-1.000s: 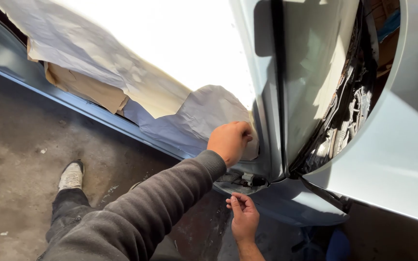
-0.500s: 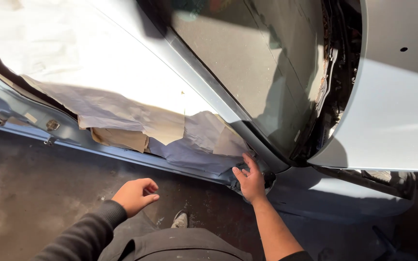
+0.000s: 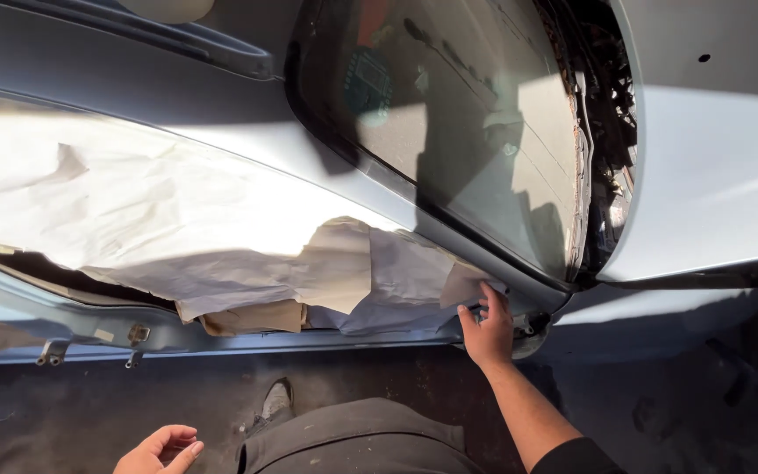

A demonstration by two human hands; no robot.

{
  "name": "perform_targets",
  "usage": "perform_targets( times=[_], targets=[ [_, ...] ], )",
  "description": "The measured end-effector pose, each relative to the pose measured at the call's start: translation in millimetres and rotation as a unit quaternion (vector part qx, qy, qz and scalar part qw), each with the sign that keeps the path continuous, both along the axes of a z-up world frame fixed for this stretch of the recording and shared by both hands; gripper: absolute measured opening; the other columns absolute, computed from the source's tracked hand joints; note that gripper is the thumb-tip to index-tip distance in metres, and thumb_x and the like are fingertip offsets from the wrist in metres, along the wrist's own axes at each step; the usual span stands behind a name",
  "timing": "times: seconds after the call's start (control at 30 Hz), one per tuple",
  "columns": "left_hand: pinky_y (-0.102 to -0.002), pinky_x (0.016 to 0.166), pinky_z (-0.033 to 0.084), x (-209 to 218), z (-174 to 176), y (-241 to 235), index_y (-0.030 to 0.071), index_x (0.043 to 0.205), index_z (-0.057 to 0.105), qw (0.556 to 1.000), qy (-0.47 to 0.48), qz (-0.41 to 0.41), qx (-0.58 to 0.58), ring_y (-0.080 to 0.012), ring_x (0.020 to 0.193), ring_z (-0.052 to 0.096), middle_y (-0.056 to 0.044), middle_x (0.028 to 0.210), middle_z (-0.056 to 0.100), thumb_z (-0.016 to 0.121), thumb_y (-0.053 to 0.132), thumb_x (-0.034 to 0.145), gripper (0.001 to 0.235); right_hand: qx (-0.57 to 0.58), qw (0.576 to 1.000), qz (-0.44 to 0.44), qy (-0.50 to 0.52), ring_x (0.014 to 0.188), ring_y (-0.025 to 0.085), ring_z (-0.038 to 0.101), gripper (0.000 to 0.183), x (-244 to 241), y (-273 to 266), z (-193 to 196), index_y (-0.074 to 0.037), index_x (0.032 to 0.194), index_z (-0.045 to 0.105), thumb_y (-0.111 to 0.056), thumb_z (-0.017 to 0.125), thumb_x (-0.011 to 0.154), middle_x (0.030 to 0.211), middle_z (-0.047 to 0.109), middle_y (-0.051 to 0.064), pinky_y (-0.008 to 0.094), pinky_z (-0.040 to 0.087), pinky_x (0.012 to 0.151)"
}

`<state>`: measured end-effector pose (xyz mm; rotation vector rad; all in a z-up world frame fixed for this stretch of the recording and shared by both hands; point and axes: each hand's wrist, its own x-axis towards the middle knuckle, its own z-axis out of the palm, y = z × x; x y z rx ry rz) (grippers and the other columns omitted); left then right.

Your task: The person applies masking tape to the edges of a car door and fender to secure protective paper. They smooth the tape along the seams and contours of the vehicle body, ensuring the paper stays in place during the preparation process.

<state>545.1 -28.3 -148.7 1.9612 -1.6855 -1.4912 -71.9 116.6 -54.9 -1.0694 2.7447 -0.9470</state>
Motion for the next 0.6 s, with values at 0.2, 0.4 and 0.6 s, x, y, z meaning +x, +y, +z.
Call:
perform_targets(
  times=[0.2,0.4,0.6],
  targets=[
    [-0.038,0.08,0.072,69.2,-108.8,-98.1,-0.014,0.103,0.083,0.988,0.137,-0.031,-0.058,-0.0305,0.078,0.089,-0.026,0.08,0.089,0.094,-0.006,0.074,0.032,-0.018,0.991,-0.135,0.009,0.091,0.021,0.063,0.072,31.7,-17.1,-0.7,-0.01,0.158,0.055,-0.015,0.08,0.091,0.135,0.061,0.009,0.035,0.057,0.082],
    [-0.033,0.069,0.073,68.7,-93.2,-211.5,-0.011,0.095,0.084,0.96,0.248,-0.108,-0.073,-0.0259,0.068,0.092,-0.022,0.073,0.093,0.09,-0.009,0.076,0.02,-0.051,0.989,-0.141,-0.018,0.074,0.016,0.067,0.02,86.9,-33.0,58.1,-0.006,0.112,0.08,-0.014,0.081,0.093,0.1,0.076,0.004,0.031,0.057,0.069],
    [-0.023,0.06,0.054,-52.7,392.3,-267.3,0.0,0.079,0.081,0.884,0.224,-0.085,-0.4,-0.0117,0.062,0.068,-0.004,0.075,0.082,0.087,-0.007,0.072,0.011,-0.084,0.996,0.03,-0.017,0.073,0.014,0.076,0.015,171.4,-88.3,144.6,-0.007,0.099,0.083,-0.01,0.085,0.084,0.087,0.084,-0.001,0.027,0.059,0.071]
  ],
)
